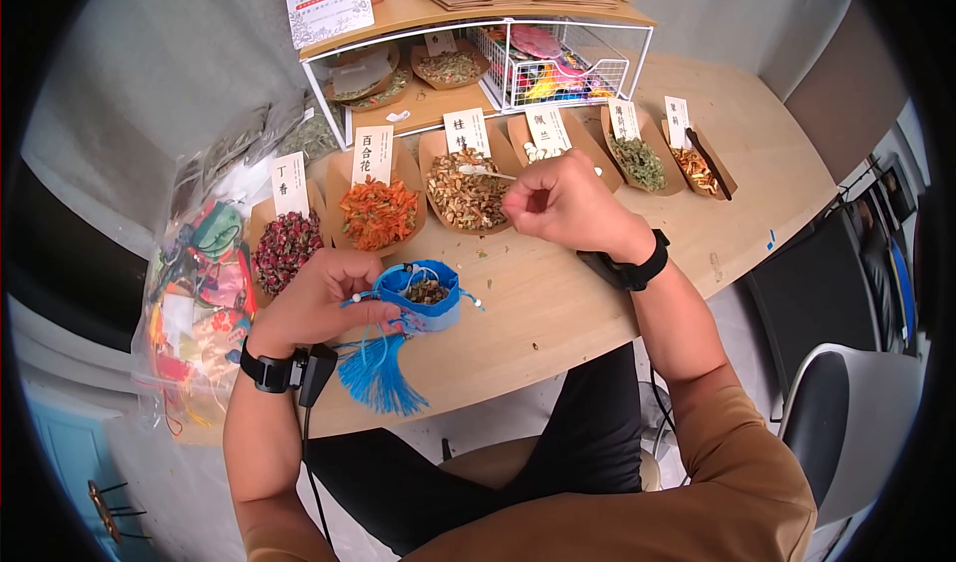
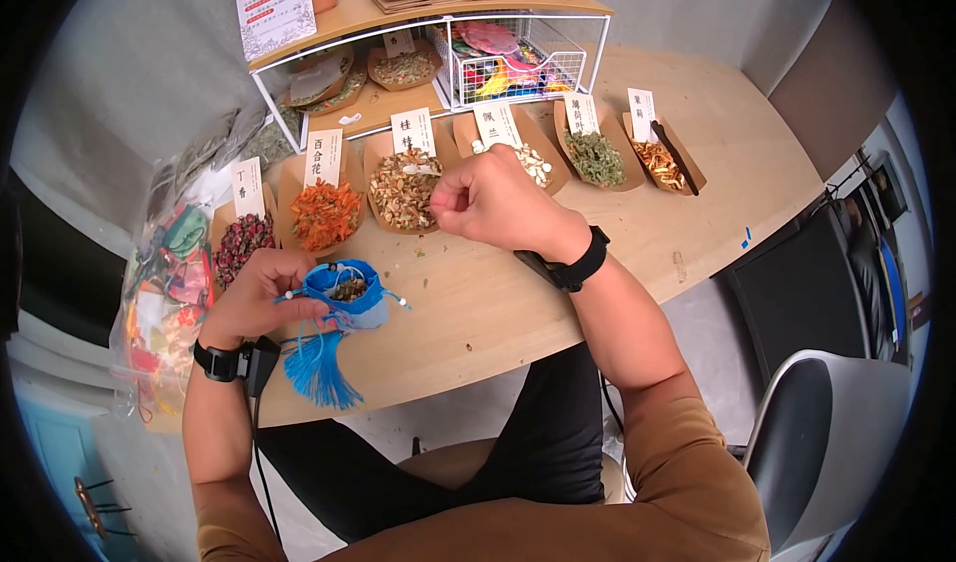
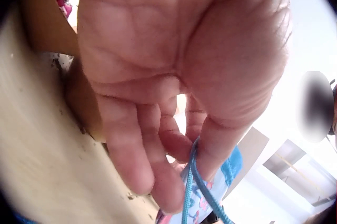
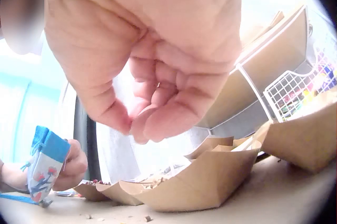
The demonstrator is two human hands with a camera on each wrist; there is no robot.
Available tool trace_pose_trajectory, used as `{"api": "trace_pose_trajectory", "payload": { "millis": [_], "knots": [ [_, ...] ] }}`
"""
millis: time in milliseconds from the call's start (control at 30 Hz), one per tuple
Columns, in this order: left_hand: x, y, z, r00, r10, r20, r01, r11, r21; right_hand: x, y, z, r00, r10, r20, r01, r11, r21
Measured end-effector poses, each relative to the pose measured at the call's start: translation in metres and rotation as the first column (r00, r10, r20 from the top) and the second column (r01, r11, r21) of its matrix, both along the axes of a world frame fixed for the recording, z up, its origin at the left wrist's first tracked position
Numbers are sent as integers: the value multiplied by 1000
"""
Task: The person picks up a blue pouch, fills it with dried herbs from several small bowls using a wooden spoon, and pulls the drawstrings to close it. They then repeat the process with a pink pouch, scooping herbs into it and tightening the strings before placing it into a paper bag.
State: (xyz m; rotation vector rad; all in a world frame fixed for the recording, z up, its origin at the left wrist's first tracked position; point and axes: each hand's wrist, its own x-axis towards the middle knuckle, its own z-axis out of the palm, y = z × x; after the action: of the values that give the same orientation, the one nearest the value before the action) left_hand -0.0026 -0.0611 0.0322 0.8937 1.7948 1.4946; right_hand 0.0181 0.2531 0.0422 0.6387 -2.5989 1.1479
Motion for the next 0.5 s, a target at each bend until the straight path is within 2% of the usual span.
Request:
{"api": "trace_pose_trajectory", "payload": {
  "millis": [267, 367, 467, 500],
  "knots": [
    [-1, 2, -8, 998, 47, -40, -48, 998, -34, -10, 1, -12, 985, -158, -76, 155, 987, -35],
    [0, 3, -5, 998, 55, -29, -56, 998, -24, -8, 2, -7, 990, -141, -12, 137, 980, -142],
    [1, 3, -2, 999, 54, -6, -54, 999, 2, 1, 11, -1, 951, 168, 258, -167, 986, -28],
    [1, 3, -3, 999, 50, 4, -50, 999, 10, 5, 12, 3, 856, 365, 365, -392, 920, -1]
  ]
}}
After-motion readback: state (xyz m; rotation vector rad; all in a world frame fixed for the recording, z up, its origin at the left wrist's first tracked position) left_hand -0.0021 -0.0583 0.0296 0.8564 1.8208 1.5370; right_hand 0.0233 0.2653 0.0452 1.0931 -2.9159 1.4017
